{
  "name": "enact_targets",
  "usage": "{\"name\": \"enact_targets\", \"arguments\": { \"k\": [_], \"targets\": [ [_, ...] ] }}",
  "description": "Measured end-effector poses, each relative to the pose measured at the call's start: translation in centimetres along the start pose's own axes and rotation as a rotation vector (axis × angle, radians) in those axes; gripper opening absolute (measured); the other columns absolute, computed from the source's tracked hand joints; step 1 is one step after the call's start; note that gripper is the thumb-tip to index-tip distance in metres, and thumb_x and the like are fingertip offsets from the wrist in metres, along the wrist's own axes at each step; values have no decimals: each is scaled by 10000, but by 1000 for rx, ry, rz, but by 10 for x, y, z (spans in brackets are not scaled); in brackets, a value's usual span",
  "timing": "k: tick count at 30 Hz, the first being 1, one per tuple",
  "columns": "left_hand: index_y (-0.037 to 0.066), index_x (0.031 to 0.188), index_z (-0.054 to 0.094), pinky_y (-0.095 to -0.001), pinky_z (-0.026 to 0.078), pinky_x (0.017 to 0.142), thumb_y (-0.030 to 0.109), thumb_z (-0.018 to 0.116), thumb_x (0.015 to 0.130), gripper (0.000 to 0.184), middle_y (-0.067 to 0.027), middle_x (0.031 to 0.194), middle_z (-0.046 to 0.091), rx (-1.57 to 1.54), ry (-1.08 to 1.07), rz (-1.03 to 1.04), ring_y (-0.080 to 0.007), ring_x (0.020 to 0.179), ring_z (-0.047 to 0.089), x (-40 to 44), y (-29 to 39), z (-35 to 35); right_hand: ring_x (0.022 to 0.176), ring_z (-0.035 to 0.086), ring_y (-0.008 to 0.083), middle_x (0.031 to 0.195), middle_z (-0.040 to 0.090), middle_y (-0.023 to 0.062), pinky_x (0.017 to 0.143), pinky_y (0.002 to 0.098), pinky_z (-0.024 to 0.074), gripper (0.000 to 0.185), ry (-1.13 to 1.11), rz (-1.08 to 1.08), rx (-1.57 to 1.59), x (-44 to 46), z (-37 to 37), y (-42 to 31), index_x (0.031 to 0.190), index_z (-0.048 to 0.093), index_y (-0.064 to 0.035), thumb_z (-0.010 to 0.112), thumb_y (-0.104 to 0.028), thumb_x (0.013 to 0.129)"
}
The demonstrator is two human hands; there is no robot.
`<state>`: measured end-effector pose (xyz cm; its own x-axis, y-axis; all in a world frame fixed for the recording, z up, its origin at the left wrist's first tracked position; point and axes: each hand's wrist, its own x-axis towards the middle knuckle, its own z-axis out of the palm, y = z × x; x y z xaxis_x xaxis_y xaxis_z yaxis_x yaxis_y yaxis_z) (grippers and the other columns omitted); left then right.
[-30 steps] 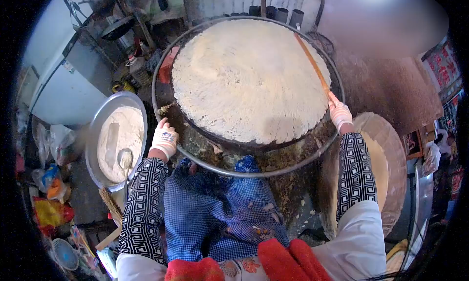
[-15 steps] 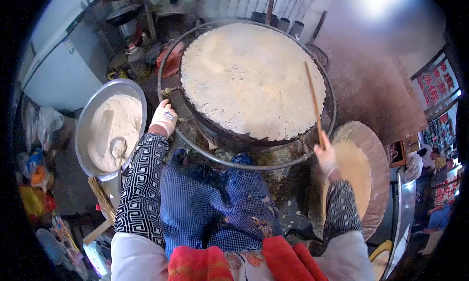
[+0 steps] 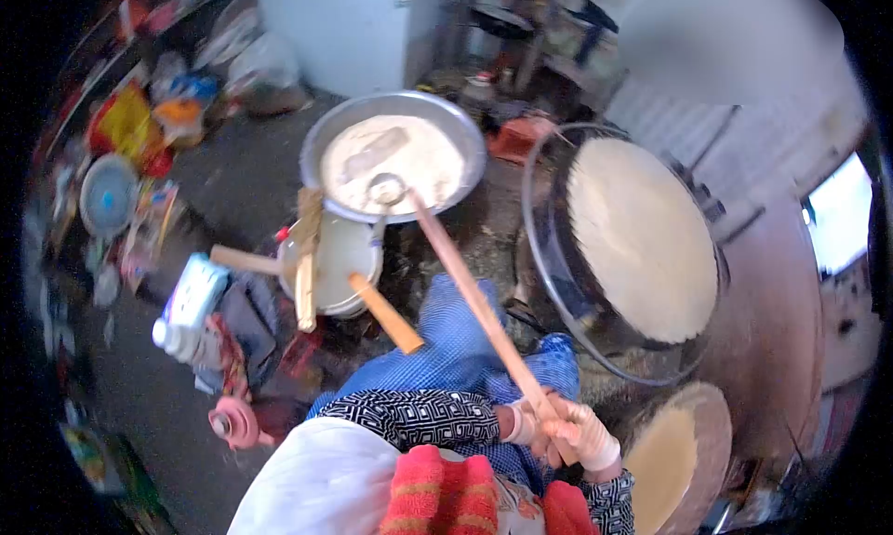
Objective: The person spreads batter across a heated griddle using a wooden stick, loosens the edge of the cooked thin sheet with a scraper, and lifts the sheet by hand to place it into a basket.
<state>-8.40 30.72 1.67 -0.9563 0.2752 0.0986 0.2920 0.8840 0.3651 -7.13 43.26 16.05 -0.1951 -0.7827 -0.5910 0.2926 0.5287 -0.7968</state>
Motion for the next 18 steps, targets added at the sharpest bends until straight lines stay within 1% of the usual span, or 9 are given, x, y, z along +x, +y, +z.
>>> {"name": "enact_targets", "arguments": {
  "k": [3,5,7,9,12,13,15,16,18],
  "targets": [
    [131,897,703,-428,448,739,280,551,896,213,-113,867,672,-111,32,-85,-290,860,622,-41,-32,15,493,585,152,802,690,127,452,244,450,447,-93,232,-79,11,29,-14,1149,612,-7,673,-335,851],
    [115,915,690,-433,449,760,285,541,903,227,-129,890,663,-164,39,-166,-304,883,615,-69,-60,17,521,587,136,810,682,108,453,239,440,500,-137,-23,-211,38,39,0,1196,589,-15,675,-374,859],
    [98,934,678,-438,450,781,290,532,910,242,-145,913,655,-208,40,-229,-318,906,607,-95,-83,20,589,615,152,831,679,98,496,248,467,525,-198,192,1,53,101,-73,1230,568,-11,670,-374,865],
    [82,952,665,-443,451,802,295,522,917,259,-161,936,647,-260,44,-260,-332,929,600,-109,-89,21,678,647,212,820,673,103,577,292,516,588,-354,-18,58,93,109,-81,1246,535,19,640,-426,876],
    [57,979,646,-450,453,834,302,508,927,286,-185,970,634,-375,72,-224,-353,964,589,-110,-72,24,807,680,291,888,686,167,699,377,549,559,250,-603,-738,164,144,-82,1224,548,-8,601,-441,874],
    [49,988,639,-452,453,844,305,503,931,295,-194,981,630,-426,85,-182,-360,976,585,-107,-65,26,831,685,305,920,690,184,728,400,551,527,471,-527,-1144,173,150,-88,1226,559,-37,598,-425,871],
    [32,1006,626,-457,454,865,310,494,938,315,-210,1004,621,-532,97,-61,-374,999,577,-99,-54,32,940,672,322,1004,690,184,817,417,534,455,57,-11,-1057,196,148,-63,1248,574,-124,603,-355,857],
    [24,1015,620,-459,455,876,313,489,942,325,-218,1015,617,-581,94,-20,-381,1010,574,-100,-57,32,938,673,338,995,703,161,819,415,535,372,54,-351,-1082,218,142,-18,1179,632,-151,600,-332,856],
    [14,1022,615,-475,453,894,297,495,938,319,-230,1072,613,-642,-14,-23,-390,1049,564,-93,-64,30,802,695,261,866,724,115,732,367,545,206,4,-584,-1101,211,145,-14,957,720,-101,602,-245,870]
  ]
}}
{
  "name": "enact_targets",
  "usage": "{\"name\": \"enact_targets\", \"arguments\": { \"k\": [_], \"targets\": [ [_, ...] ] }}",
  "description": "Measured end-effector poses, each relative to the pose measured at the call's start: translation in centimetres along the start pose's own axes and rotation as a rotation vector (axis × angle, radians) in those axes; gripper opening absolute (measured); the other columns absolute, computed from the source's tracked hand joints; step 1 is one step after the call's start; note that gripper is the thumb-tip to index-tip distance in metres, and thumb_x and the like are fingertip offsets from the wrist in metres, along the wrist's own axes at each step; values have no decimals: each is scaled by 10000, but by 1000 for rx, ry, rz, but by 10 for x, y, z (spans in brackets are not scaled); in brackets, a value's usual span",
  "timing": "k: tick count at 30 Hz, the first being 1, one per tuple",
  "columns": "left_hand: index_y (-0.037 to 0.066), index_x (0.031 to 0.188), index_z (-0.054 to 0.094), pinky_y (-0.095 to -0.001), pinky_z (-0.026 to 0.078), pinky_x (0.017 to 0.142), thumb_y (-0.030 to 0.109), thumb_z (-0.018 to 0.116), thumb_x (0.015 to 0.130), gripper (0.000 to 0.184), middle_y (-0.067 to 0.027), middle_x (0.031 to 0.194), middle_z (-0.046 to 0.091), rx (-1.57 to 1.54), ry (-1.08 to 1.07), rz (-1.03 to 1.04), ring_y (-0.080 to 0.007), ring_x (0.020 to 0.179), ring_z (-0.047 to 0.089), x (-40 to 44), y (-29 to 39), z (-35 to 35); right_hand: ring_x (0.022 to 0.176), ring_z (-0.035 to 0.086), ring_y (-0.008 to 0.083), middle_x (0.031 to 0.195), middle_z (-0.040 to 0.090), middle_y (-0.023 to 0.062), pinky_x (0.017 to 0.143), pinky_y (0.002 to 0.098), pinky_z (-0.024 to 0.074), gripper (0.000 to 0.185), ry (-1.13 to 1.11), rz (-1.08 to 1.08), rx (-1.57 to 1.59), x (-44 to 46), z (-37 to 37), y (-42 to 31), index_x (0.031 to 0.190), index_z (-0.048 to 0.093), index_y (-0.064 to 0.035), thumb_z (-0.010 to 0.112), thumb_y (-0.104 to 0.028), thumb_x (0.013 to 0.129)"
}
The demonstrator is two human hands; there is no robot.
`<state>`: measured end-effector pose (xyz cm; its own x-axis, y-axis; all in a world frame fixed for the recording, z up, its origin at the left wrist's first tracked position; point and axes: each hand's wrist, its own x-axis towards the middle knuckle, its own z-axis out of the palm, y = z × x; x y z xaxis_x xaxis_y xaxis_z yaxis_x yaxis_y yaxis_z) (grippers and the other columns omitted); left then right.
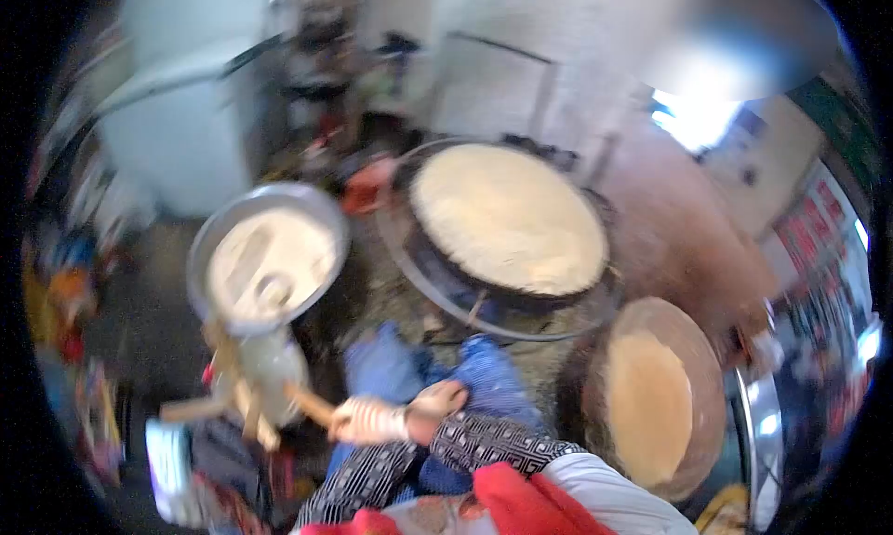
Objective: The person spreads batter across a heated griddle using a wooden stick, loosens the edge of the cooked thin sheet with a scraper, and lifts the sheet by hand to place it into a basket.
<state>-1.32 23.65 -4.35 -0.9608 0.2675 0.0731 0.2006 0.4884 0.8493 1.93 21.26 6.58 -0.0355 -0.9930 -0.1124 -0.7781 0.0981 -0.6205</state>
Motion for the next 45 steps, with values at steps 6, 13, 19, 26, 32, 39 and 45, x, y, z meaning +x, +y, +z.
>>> {"name": "enact_targets", "arguments": {
  "k": [6,13,19,26,32,39,45],
  "targets": [
    [40,1133,621,-404,446,983,323,508,951,354,-198,1176,619,96,77,-104,-359,1116,576,-17,-16,18,569,521,81,699,591,14,505,224,411,279,456,-378,793,-134,-100,-24,868,642,-15,545,-257,966],
    [31,1193,618,-386,454,991,297,572,939,370,-196,1155,649,144,-53,-9,-335,1114,594,3,-17,23,641,638,410,858,658,296,542,496,532,408,1029,-507,1436,-358,-111,13,993,644,-19,588,-373,796],
    [22,1153,627,-414,489,909,246,573,948,308,-225,1107,643,50,49,-170,-380,1055,611,11,31,17,600,622,228,830,662,127,539,337,505,536,1020,319,1243,-359,-78,6,1293,512,-33,654,-63,777],
    [-16,1234,534,-452,455,975,84,607,892,364,-233,1198,568,334,355,302,-399,1118,550,51,136,0,673,628,180,778,665,75,614,323,494,428,1010,522,771,-309,-31,63,1114,576,-33,729,-320,837],
    [-67,1384,383,-510,355,1063,84,511,936,490,-306,1403,374,543,418,358,-465,1286,405,99,143,7,727,642,356,774,639,170,674,410,504,434,1125,827,492,-386,9,105,963,561,-61,745,-422,808],
    [-68,1347,424,-535,359,1063,79,604,860,540,-307,1354,441,649,340,576,-484,1269,421,153,154,13,838,636,179,916,682,79,780,356,522,459,1212,829,681,-396,54,96,1172,587,-73,739,-347,836],
    [-74,1217,541,-539,386,1039,129,652,792,484,-264,1260,519,653,210,673,-430,1213,486,200,185,38,621,564,96,916,627,75,510,262,467,723,1343,865,1147,-419,37,91,1502,324,-109,663,-71,864]
  ]
}}
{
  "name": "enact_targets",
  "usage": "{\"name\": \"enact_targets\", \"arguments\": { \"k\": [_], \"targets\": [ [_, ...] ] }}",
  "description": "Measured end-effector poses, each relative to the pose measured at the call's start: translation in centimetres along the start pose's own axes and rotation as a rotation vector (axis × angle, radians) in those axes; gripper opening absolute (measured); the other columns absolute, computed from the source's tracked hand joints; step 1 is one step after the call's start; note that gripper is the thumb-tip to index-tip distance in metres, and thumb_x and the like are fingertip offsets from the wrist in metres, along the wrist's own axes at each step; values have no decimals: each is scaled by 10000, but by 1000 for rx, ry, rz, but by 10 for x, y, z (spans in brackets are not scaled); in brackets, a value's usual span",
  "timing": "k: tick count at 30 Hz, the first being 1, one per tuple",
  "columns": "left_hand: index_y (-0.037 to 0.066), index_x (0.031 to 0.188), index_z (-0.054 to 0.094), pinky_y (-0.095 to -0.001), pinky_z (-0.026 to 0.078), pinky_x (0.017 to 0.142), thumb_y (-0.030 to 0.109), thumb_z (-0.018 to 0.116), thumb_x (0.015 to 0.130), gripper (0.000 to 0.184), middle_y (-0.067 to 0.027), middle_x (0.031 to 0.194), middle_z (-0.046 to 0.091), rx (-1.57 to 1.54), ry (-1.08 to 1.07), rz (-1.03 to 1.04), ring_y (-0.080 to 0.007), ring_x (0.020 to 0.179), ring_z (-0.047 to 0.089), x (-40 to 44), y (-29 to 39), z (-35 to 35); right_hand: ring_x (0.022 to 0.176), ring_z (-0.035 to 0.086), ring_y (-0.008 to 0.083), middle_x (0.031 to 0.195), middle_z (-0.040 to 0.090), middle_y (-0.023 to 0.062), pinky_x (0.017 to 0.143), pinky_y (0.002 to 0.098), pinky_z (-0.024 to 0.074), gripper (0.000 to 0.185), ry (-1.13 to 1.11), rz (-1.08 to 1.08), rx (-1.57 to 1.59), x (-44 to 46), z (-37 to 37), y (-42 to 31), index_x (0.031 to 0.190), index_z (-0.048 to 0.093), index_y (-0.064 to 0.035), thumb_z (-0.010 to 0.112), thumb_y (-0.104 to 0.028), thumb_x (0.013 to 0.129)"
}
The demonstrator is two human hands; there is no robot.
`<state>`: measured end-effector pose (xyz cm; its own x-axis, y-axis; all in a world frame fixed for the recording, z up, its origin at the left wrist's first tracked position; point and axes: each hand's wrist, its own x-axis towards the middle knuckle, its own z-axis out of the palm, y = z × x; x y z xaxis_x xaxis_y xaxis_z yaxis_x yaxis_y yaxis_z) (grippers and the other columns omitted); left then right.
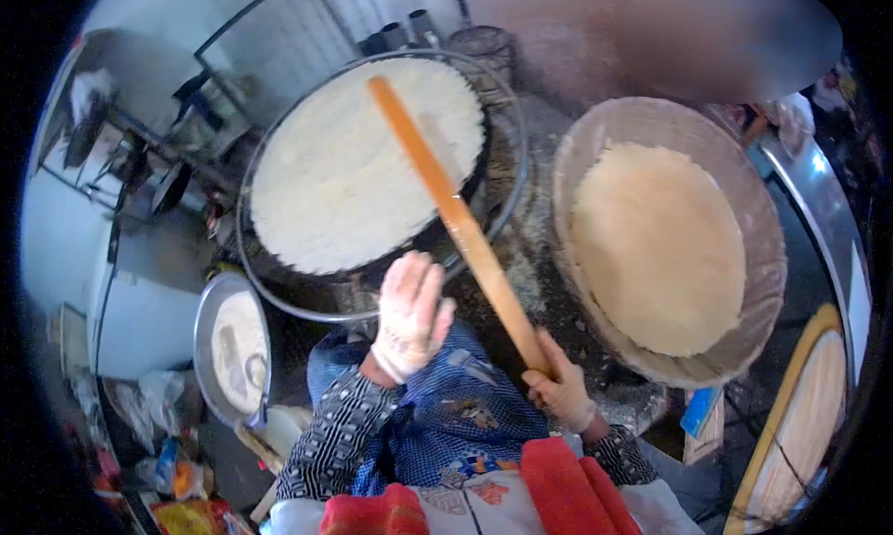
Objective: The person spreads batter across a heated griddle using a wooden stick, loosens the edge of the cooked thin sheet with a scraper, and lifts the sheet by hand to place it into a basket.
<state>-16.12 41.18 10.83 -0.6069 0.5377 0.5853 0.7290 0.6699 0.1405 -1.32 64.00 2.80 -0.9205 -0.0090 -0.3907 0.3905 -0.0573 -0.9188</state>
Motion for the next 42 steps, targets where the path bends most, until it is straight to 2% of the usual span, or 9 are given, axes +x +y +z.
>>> {"name": "enact_targets", "arguments": {
  "k": [10,16,24,25,30,33,34,38,42],
  "targets": [
    [24,1418,393,-503,178,1172,657,527,790,902,-177,1457,410,5,-338,253,-356,1407,301,74,-62,59,547,516,103,846,625,62,475,263,447,751,122,46,84,-23,13,1,1498,340,-92,663,-147,823],
    [-35,1380,388,-481,220,1166,711,549,679,1037,-243,1425,407,76,-534,64,-401,1394,298,71,-132,111,492,505,112,716,538,0,407,274,411,848,49,258,419,-1,57,-24,1529,254,-97,685,-209,807],
    [-46,1329,409,-497,259,1142,746,511,621,1067,-258,1380,434,181,-456,-91,-442,1343,345,4,-232,41,679,463,46,1106,568,3,545,220,412,698,-353,323,431,59,101,-55,1527,260,-99,592,-106,912],
    [-47,1329,409,-495,264,1140,747,509,616,1071,-258,1379,436,189,-446,-138,-443,1343,345,-10,-240,29,533,455,59,932,573,7,444,221,365,745,-393,235,395,68,112,-41,1534,229,-84,630,-174,913],
    [-56,1364,379,-493,268,1142,583,695,663,999,-262,1407,412,245,-497,-425,-428,1346,348,-81,-253,-55,1060,590,167,1269,593,91,940,279,468,687,-517,96,-34,85,161,-13,1488,348,-83,675,-132,886],
    [-71,1399,337,-510,230,1151,643,617,734,1015,-299,1428,367,318,-454,-440,-464,1355,316,-163,-254,-91,966,647,170,1124,674,190,898,323,506,688,-641,266,-194,74,182,-42,1489,362,-177,685,-146,883],
    [-81,1411,319,-517,209,1155,670,592,750,1037,-306,1440,347,330,-448,-445,-473,1365,297,-183,-246,-96,912,677,203,1081,677,202,854,350,535,682,-601,-237,-231,73,180,4,1481,374,-199,695,-211,879],
    [-108,1408,300,-557,198,1144,717,569,750,1089,-328,1435,336,194,-330,-372,-490,1368,283,-127,-185,-76,725,617,142,933,668,99,734,289,534,687,-369,-139,-505,25,126,-1,1480,392,-191,701,-107,872],
    [-78,1419,322,-509,190,1163,755,535,698,1122,-313,1456,332,-126,-284,12,-459,1391,275,16,-136,-2,658,593,160,885,643,89,644,317,534,732,89,376,289,-23,72,29,1513,318,-231,673,-118,883]
  ]
}}
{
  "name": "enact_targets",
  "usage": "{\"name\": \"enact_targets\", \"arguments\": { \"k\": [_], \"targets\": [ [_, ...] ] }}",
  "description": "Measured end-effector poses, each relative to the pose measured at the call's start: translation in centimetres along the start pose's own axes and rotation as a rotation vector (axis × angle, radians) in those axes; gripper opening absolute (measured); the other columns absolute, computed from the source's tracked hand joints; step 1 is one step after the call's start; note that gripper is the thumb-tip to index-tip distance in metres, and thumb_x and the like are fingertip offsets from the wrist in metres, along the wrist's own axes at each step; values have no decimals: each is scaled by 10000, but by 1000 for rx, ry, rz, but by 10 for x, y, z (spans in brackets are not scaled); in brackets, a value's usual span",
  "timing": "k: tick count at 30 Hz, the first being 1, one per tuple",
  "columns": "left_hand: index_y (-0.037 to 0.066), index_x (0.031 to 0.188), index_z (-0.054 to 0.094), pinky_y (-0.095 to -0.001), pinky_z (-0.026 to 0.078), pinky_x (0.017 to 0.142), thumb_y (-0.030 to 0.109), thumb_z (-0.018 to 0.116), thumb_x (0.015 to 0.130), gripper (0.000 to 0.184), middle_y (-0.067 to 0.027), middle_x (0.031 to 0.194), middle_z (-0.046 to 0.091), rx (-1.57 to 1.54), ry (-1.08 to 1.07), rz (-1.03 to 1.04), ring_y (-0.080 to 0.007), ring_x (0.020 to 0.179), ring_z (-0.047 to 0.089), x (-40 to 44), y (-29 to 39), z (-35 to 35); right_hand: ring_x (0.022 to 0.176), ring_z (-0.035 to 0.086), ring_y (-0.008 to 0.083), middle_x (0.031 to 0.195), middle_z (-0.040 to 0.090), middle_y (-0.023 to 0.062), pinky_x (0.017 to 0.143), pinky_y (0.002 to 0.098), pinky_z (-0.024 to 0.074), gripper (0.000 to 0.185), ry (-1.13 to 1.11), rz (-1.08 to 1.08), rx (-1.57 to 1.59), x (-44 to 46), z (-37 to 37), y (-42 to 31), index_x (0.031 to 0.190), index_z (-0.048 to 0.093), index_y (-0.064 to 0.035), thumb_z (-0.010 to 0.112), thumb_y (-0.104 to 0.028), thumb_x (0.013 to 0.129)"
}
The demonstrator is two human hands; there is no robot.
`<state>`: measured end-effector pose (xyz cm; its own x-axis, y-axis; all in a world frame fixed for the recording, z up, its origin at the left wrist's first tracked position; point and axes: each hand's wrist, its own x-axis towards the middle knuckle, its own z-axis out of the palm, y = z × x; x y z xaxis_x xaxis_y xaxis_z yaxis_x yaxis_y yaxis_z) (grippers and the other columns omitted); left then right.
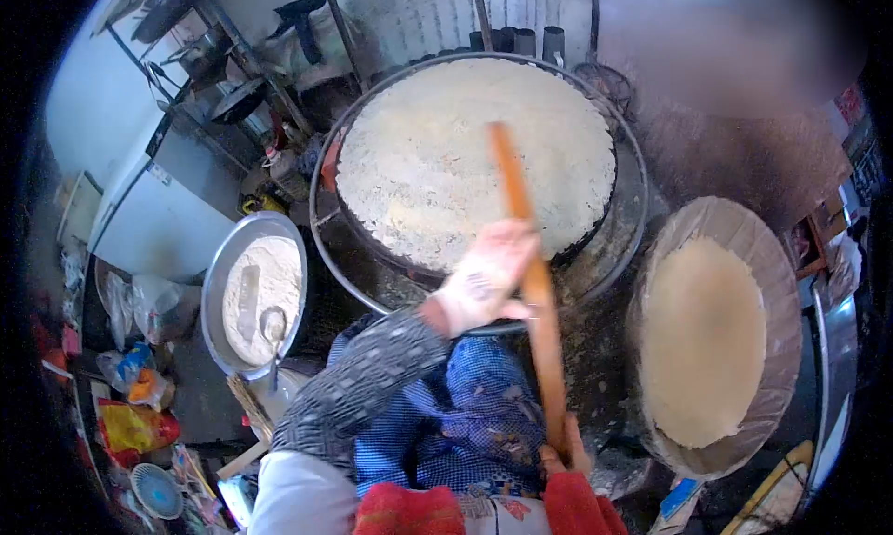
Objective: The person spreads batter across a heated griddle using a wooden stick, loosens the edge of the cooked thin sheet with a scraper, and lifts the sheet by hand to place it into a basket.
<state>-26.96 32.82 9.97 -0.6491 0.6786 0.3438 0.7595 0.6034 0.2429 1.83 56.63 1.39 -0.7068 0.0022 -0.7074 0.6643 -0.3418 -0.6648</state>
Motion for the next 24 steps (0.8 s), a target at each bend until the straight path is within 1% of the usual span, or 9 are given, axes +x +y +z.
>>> {"name": "enact_targets", "arguments": {
  "k": [2,5,6,8,10,18,20,22,24],
  "targets": [
    [-89,1401,352,-497,191,1170,778,505,661,1150,-294,1449,363,63,-9,156,-447,1397,277,55,11,49,615,571,163,842,611,74,583,322,519,776,107,91,-23,-23,12,-23,1538,246,-239,652,-112,889],
    [-99,1386,374,-479,200,1173,804,473,617,1190,-280,1425,410,128,-163,195,-447,1382,308,68,-19,119,627,566,161,981,614,58,590,302,511,711,33,-102,-38,-17,31,-21,1526,283,-178,630,-155,906],
    [-93,1370,397,-479,214,1170,784,517,611,1166,-280,1397,436,166,-262,190,-446,1367,331,75,-26,102,644,570,160,1063,624,55,610,291,512,674,-29,-196,34,2,33,-10,1513,321,-147,625,-179,913],
    [-92,1341,426,-478,229,1165,752,566,602,1131,-278,1382,448,221,-328,106,-439,1363,337,70,-43,73,515,504,142,668,506,19,463,322,455,775,-126,-159,52,28,34,0,1560,128,-163,579,-117,931],
    [-82,1327,441,-476,239,1161,711,608,602,1087,-278,1384,445,216,-265,-2,-428,1371,329,50,-70,53,519,500,135,648,501,12,472,317,455,762,-225,20,143,15,70,-63,1560,131,-173,573,-144,940],
    [-80,1327,430,-466,231,1163,689,633,602,1076,-284,1406,421,279,-213,-362,-426,1380,313,-62,-147,-22,547,504,97,703,531,1,471,264,418,668,-542,-48,-92,68,140,-80,1524,290,-140,597,-124,930],
    [-73,1336,417,-470,237,1159,687,648,590,1089,-272,1412,417,311,-160,-397,-427,1370,324,-105,-156,-35,523,498,87,734,552,8,459,261,420,629,-580,-597,-466,105,141,-35,1510,325,-125,587,-105,938],
    [-79,1340,403,-479,240,1154,639,692,634,1047,-283,1411,401,315,-191,-519,-439,1363,323,-138,-144,-58,525,489,76,736,550,6,469,254,425,622,-556,-187,-414,81,162,-59,1509,332,-140,585,-107,942],
    [-75,1352,387,-495,237,1148,582,695,717,964,-278,1418,386,283,-138,-597,-435,1360,320,-176,-132,-71,649,644,208,865,667,135,600,324,515,618,-538,-320,-680,84,165,-60,1483,387,-210,629,-184,915]
  ]
}}
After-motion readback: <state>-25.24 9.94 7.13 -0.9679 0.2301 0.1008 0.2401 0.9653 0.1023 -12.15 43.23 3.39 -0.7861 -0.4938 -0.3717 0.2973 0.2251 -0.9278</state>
